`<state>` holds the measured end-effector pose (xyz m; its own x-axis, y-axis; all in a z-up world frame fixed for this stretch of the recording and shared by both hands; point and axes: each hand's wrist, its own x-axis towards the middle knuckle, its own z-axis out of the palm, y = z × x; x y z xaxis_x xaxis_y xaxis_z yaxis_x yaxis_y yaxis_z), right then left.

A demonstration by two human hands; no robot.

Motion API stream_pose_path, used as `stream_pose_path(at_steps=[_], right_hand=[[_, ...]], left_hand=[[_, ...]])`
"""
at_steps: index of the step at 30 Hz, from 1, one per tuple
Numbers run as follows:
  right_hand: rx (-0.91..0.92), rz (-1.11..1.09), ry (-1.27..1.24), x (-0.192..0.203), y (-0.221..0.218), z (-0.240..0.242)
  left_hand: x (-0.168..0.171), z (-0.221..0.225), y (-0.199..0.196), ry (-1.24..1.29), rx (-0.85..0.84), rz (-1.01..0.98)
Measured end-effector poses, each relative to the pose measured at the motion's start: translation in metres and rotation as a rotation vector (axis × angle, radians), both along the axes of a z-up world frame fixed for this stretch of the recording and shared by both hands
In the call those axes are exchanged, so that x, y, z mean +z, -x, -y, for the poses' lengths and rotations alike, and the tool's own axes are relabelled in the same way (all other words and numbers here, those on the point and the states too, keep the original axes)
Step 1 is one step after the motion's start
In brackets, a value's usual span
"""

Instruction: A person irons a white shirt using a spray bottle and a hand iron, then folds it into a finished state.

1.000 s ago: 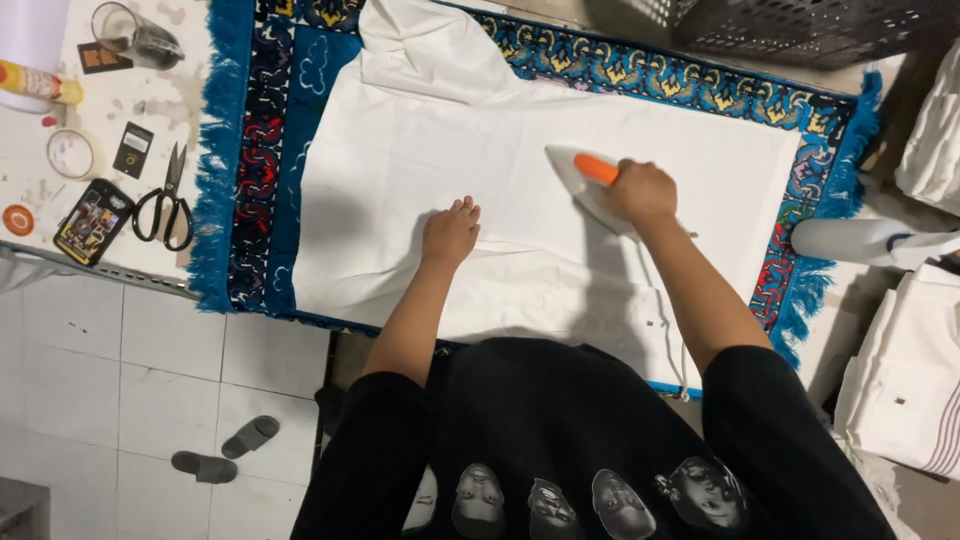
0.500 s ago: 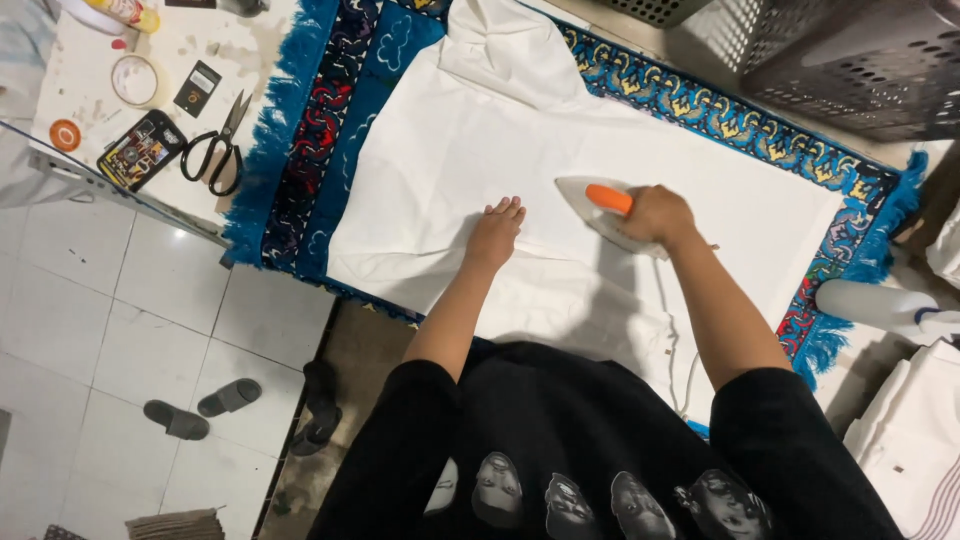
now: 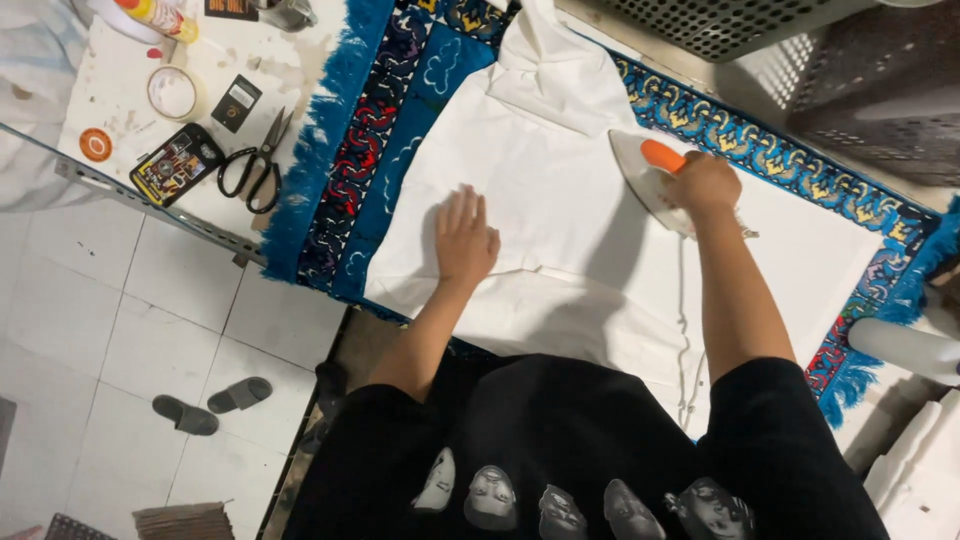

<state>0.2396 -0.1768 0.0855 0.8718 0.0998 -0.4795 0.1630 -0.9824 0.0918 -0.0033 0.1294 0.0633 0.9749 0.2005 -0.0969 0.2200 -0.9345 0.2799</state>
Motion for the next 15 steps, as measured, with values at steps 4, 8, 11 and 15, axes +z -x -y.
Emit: stream_pose_path(at_steps=[4,8,11,15], right_hand=[[-0.009,-0.022,-0.104,-0.018,-0.001,0.01],[0.102,-0.27,-0.071,0.038,0.046,-0.035],[0.265,-0.307,0.013,0.022,0.086,-0.053],[0.363,-0.146,0.05,0.004,0.12,-0.07]], left_hand=[[0.001,-0.06,0.0,-0.006,0.284,-0.118],[-0.012,-0.098,0.0,0.282,0.451,-0.083],[-0.038,-0.115,-0.001,0.498,0.502,-0.043],[-0.088,-0.131,0.001,0.707,0.565,-0.106]])
